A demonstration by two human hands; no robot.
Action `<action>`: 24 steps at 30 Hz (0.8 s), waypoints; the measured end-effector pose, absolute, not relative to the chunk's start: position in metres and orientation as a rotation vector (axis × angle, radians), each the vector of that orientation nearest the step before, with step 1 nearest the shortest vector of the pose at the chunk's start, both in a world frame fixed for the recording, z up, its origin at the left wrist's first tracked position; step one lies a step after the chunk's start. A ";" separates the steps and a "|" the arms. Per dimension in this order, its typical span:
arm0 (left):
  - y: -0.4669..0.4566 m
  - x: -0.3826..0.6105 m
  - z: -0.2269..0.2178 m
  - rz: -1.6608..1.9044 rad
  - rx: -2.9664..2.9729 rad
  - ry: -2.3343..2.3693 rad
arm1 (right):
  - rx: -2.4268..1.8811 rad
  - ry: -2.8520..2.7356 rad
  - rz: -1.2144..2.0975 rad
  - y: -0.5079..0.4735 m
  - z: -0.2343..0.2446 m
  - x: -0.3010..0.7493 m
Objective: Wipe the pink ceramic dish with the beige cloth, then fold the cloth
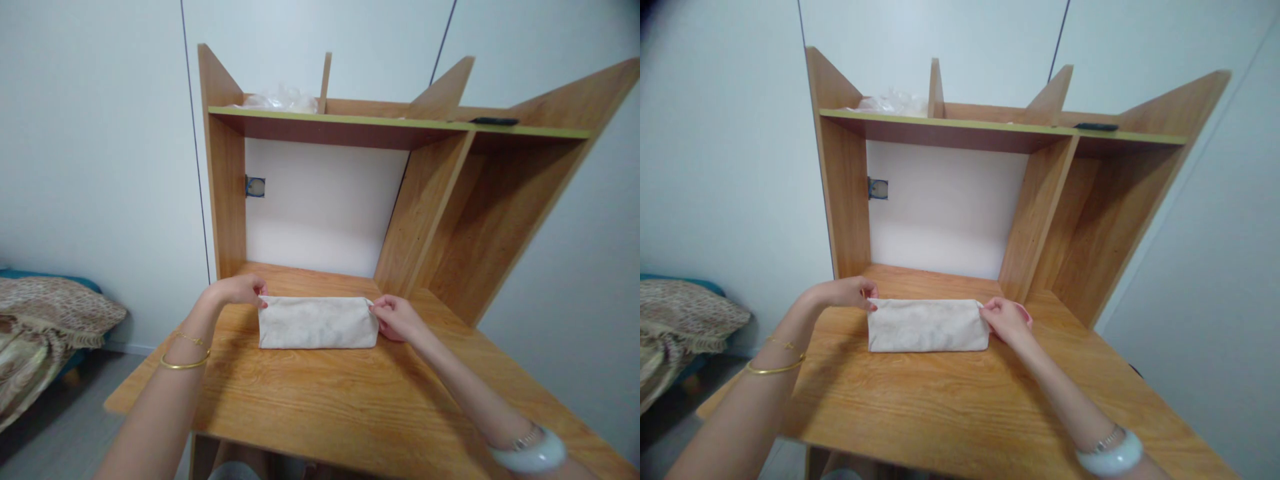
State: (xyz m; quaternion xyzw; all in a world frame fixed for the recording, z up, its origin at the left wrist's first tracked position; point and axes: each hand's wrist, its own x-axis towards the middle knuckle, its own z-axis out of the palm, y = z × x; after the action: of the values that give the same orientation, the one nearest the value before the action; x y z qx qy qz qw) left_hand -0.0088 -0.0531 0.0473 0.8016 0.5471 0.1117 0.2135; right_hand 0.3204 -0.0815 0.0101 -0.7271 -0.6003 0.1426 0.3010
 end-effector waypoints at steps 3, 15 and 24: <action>-0.045 -0.005 0.035 0.170 2.230 1.533 | -1.959 -1.623 0.311 -0.076 0.001 0.315; -0.008 0.009 0.016 0.056 2.210 1.728 | -2.092 -1.904 0.208 -0.041 -0.001 0.304; 0.012 0.031 -0.008 0.150 2.155 2.028 | -2.330 -1.935 -0.076 -0.007 -0.011 0.280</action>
State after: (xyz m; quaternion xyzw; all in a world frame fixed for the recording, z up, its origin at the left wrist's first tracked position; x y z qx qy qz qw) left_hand 0.0307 0.0124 -0.0082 0.7244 0.6818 0.0505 0.0889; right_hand 0.2803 -0.0071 -0.0111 -0.7678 -0.6377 -0.0250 0.0559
